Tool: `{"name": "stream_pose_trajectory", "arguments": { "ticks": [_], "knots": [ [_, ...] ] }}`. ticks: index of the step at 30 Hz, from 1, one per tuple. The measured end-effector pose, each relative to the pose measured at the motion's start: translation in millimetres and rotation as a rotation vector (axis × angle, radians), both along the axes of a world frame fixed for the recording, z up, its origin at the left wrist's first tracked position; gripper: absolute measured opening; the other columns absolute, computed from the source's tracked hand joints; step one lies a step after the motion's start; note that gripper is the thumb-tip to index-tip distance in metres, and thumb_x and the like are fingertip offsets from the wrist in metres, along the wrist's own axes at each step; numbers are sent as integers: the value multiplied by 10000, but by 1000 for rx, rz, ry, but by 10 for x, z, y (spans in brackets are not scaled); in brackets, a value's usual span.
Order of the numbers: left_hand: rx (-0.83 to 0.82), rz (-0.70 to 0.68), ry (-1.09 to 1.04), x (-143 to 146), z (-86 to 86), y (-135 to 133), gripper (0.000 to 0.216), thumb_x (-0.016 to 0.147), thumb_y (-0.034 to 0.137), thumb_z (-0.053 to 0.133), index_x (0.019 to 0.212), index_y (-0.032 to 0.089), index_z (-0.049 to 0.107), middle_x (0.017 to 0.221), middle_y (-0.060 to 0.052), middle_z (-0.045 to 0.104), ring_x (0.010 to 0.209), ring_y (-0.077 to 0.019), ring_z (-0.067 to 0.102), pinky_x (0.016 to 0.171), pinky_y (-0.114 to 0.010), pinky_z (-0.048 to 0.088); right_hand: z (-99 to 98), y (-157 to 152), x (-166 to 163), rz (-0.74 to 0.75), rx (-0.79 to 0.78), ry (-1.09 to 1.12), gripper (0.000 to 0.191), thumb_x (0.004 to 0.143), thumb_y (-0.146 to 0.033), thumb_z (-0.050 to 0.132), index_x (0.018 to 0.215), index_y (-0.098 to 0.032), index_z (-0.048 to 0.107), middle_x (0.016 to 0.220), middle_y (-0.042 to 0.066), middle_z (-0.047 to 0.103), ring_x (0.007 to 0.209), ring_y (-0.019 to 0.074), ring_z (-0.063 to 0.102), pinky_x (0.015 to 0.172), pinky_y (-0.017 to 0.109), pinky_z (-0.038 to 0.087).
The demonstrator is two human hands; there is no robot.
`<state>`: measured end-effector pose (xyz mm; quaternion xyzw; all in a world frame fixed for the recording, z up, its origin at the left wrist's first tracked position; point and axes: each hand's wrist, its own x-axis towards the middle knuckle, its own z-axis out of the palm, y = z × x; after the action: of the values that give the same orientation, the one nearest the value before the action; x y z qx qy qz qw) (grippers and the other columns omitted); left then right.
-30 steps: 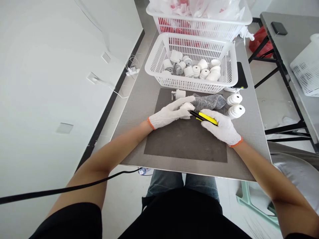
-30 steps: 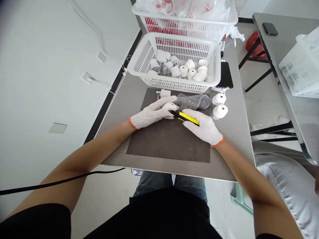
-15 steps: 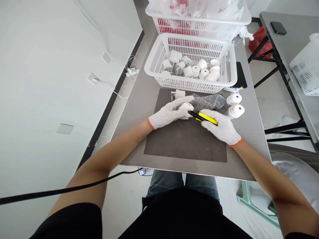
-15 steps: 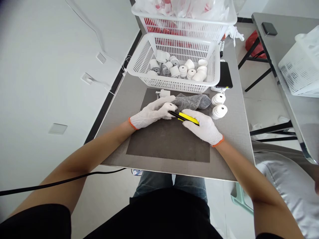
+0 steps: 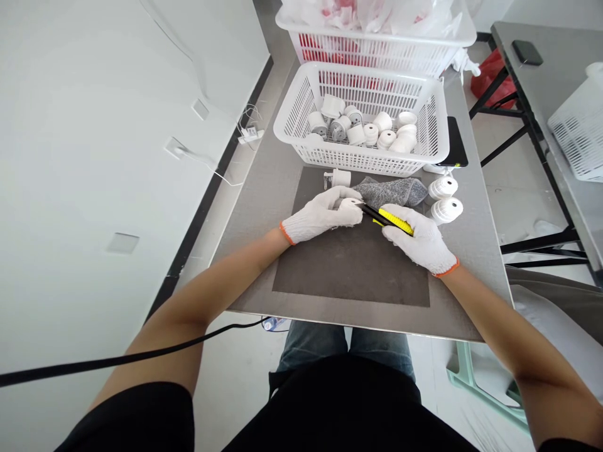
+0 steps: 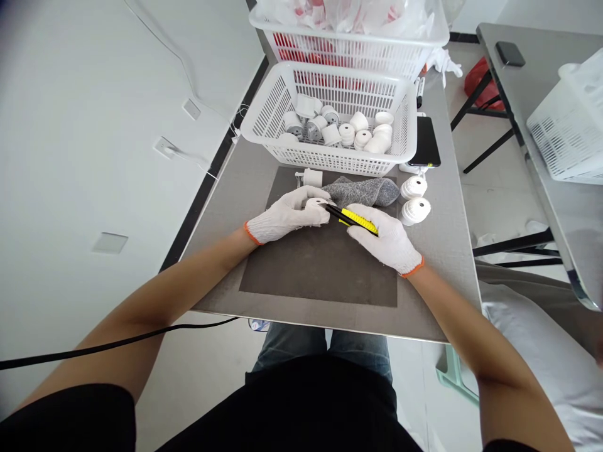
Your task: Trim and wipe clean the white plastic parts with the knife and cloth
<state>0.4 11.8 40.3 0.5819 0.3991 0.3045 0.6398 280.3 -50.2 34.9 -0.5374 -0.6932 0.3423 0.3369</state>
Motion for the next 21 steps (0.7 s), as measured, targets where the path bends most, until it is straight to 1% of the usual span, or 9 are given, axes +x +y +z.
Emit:
{"name": "stream_pose_trajectory", "arguments": {
  "ticks": [3,7,9,12,14,15,17,19,21],
  "knots": [
    [0,7,18,9,8,-5,607,785,443,961,1285,178,741,1042,-27,771,868,-142,671,790,-299,518,-24,7,10,-18,-4,22,526,1007,-449,800,1495,-254,817,1345,90,854,1225,343,849,1153,584,713],
    [58,0,30,4,19,-5,616,738,359,977,1292,198,763,1212,-54,778,959,-160,675,829,-308,532,-29,11,10,24,28,4,488,995,-427,822,1457,-270,839,1396,72,847,1322,349,823,1257,591,649],
    [59,-4,-3,3,6,-4,632,709,314,982,1288,201,756,1164,-42,769,942,-158,667,820,-310,529,-14,10,2,39,50,-36,465,993,-410,831,1439,-281,848,1426,59,842,1369,350,805,1306,591,608],
    [24,-11,-50,14,-48,1,588,727,323,981,1244,204,729,991,3,727,859,-134,644,793,-306,521,3,7,-4,6,52,-47,477,1033,-419,780,1487,-279,825,1423,57,845,1391,341,797,1312,591,601],
    [17,-17,-81,30,-96,4,588,712,321,992,1215,206,710,995,4,727,870,-127,664,834,-312,545,2,5,-3,47,65,-65,473,1022,-432,782,1469,-286,835,1441,45,841,1383,341,802,1306,580,609],
    [35,-8,-86,37,-117,3,610,692,311,994,1217,205,703,1040,-11,743,892,-128,680,864,-318,558,-3,2,-4,77,80,-83,463,1012,-437,788,1448,-290,846,1451,39,838,1370,343,807,1299,575,615],
    [94,21,-43,48,-137,-9,685,671,296,979,1288,205,695,1220,-63,771,962,-141,714,920,-332,578,-16,-7,-7,100,106,-126,447,1011,-444,784,1427,-297,856,1449,32,839,1337,344,821,1274,568,633],
    [140,33,55,47,-111,-33,763,707,324,949,1410,211,676,1397,-108,759,1050,-174,743,977,-359,596,-24,-23,-9,47,127,-166,448,1022,-452,774,1439,-306,851,1414,33,851,1295,345,834,1236,572,656],
    [180,6,176,40,-44,-63,801,734,365,954,1472,225,675,1504,-114,741,1208,-238,756,1114,-417,597,-23,-41,2,-39,172,-200,447,1022,-457,775,1437,-311,853,1366,43,865,1241,347,847,1188,569,681]
  ]
}}
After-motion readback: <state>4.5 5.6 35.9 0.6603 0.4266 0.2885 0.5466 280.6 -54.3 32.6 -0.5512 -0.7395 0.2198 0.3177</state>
